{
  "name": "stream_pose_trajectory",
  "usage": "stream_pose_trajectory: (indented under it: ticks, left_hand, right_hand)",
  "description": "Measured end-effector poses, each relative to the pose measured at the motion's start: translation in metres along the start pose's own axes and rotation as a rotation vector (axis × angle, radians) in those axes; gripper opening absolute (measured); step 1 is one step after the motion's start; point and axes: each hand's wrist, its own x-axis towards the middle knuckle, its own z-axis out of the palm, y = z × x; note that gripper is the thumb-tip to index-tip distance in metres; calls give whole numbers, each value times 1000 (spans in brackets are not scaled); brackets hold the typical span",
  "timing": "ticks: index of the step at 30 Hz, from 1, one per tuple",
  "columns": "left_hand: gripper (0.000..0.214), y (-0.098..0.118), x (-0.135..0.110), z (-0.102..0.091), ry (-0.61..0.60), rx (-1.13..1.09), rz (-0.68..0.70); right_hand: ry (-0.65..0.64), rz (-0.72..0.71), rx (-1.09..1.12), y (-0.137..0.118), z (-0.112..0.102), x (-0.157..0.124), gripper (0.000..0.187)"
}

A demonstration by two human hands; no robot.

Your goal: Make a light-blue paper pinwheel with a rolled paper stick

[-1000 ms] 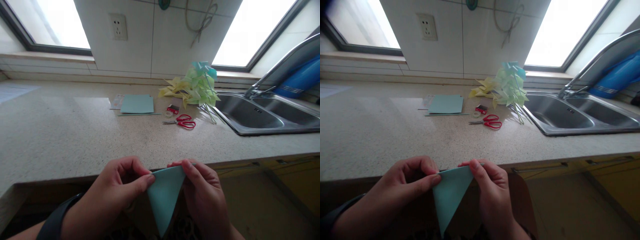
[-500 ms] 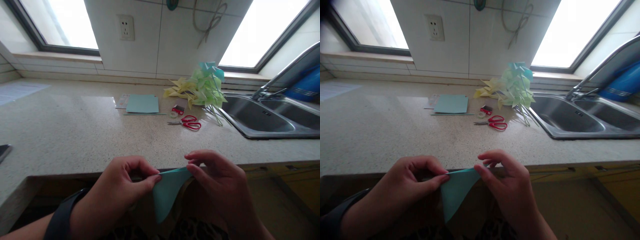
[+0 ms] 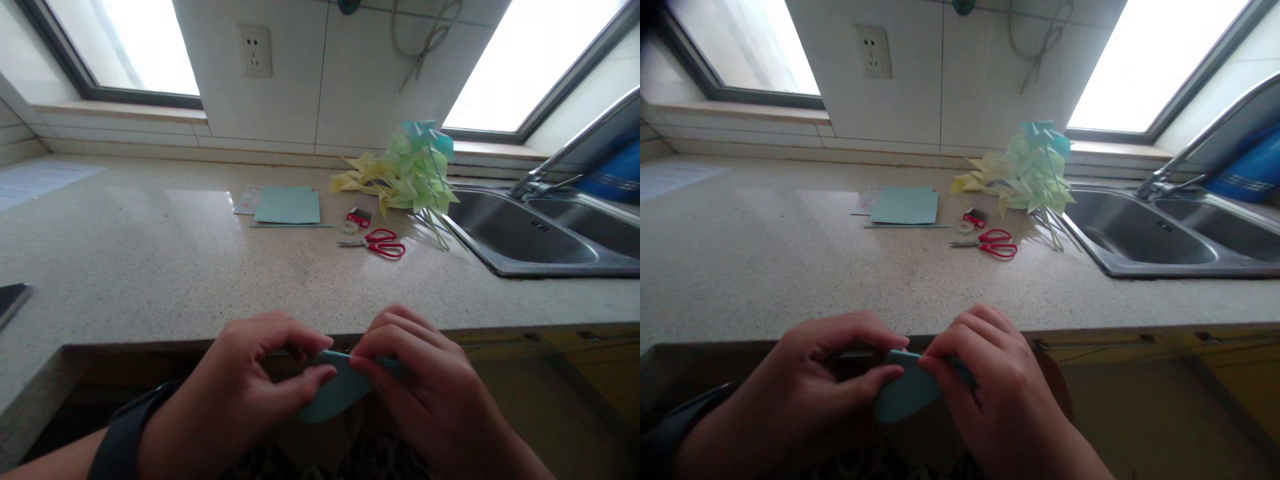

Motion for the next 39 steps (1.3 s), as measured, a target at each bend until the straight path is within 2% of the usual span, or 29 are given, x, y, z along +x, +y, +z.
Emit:
stream_pose_trajectory:
  ticks: [4, 8, 12, 14, 17, 19, 27, 30, 35, 39]
  left_hand:
    - [12, 0, 1, 1, -4, -20, -29]
    - [16, 2, 3, 2, -29, -60, -105]
    - [20, 3, 2, 3, -63, -101, -187]
    - [20, 2, 1, 4, -87, -87, -185]
    - [19, 0, 0, 5, -113, -49, -161]
    - [20, -1, 0, 6, -116, -36, -171]
    - [26, -2, 4, 5, -187, -46, -248]
    - [27, -1, 6, 3, -188, -37, -262]
    - [29, 0, 9, 0, -232, -73, -373]
    - [26, 0, 12, -2, -229, -60, -368]
  right_hand:
    - [68, 89, 58, 2, 4, -4, 16]
    - [30, 197, 68, -1, 6, -6, 18]
    - [-41, 283, 84, -5, 5, -5, 1]
    - [-42, 270, 122, -7, 6, -2, 7]
    - [-52, 233, 168, -9, 10, 1, 4]
    - [-55, 246, 164, -10, 12, 1, 12]
    - [40, 445, 180, -5, 12, -3, 23]
    - [41, 501, 183, -3, 13, -5, 24]
    - [57, 570, 207, -2, 12, -3, 24]
    - [36, 624, 225, 0, 11, -1, 26]
